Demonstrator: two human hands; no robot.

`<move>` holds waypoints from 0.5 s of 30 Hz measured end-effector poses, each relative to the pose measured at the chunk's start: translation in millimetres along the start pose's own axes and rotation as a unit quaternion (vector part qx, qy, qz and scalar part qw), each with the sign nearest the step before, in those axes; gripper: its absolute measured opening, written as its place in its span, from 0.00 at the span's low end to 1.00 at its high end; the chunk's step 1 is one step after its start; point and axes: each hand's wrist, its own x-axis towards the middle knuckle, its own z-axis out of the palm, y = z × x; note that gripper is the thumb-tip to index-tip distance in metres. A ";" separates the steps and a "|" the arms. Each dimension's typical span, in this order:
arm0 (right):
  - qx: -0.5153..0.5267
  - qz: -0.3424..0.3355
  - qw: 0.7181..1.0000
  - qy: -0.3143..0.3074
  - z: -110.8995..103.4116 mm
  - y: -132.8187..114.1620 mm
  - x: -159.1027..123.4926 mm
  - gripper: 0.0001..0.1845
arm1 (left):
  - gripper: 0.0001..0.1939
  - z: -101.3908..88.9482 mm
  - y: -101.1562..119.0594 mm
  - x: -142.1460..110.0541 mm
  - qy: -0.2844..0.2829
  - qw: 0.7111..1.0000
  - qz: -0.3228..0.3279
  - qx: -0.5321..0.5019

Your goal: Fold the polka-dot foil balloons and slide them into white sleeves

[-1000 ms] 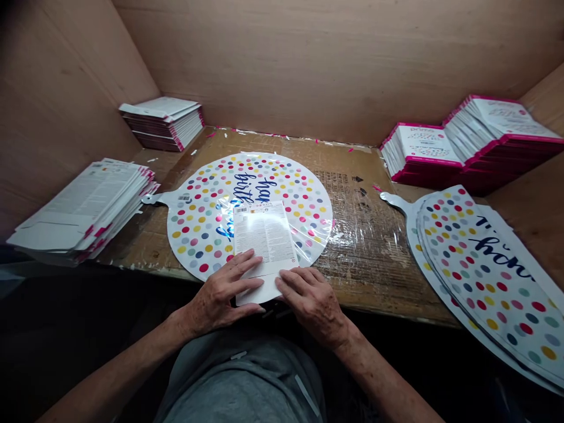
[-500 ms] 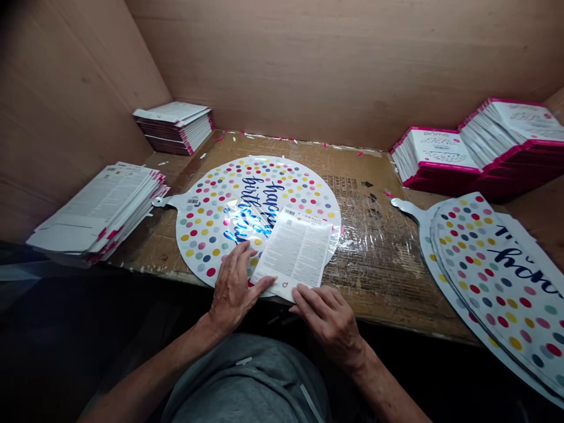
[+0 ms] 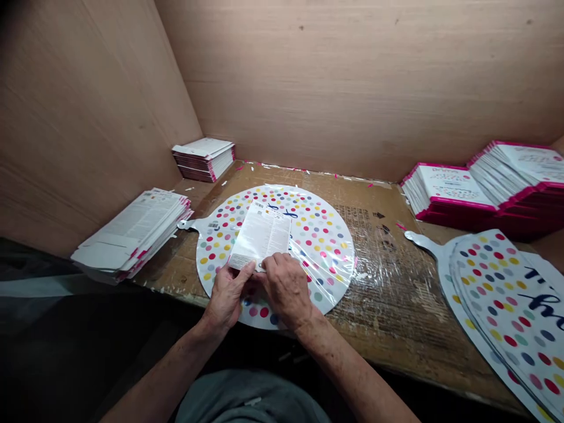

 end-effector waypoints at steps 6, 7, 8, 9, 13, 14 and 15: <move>-0.013 -0.084 0.975 -0.203 -13.1 -24.1 62.8 0.06 | 0.22 -31.7 12.5 18.6 0.007 0.992 0.041 0.122; 0.008 -0.097 0.976 -0.196 -9.8 -24.2 70.0 0.07 | 0.22 -38.7 15.9 22.3 0.003 0.992 0.040 0.120; 0.037 -0.108 0.978 -0.176 -4.9 -23.5 75.7 0.10 | 0.22 -45.8 19.9 26.5 -0.001 0.993 0.036 0.113; 0.077 -0.114 0.980 -0.143 1.2 -22.7 79.7 0.12 | 0.22 -52.9 24.9 31.7 -0.006 0.994 0.033 0.106; 0.266 -0.111 0.957 0.024 34.5 -31.2 75.7 0.17 | 0.20 -75.6 59.2 69.3 0.014 0.993 0.063 0.099; 0.290 -0.131 0.947 0.044 44.9 -38.6 69.4 0.16 | 0.18 -79.4 72.0 85.1 0.034 0.991 0.085 0.099; 0.296 -0.169 0.939 0.047 56.1 -48.1 61.5 0.15 | 0.17 -82.2 86.4 103.7 0.059 0.988 0.105 0.095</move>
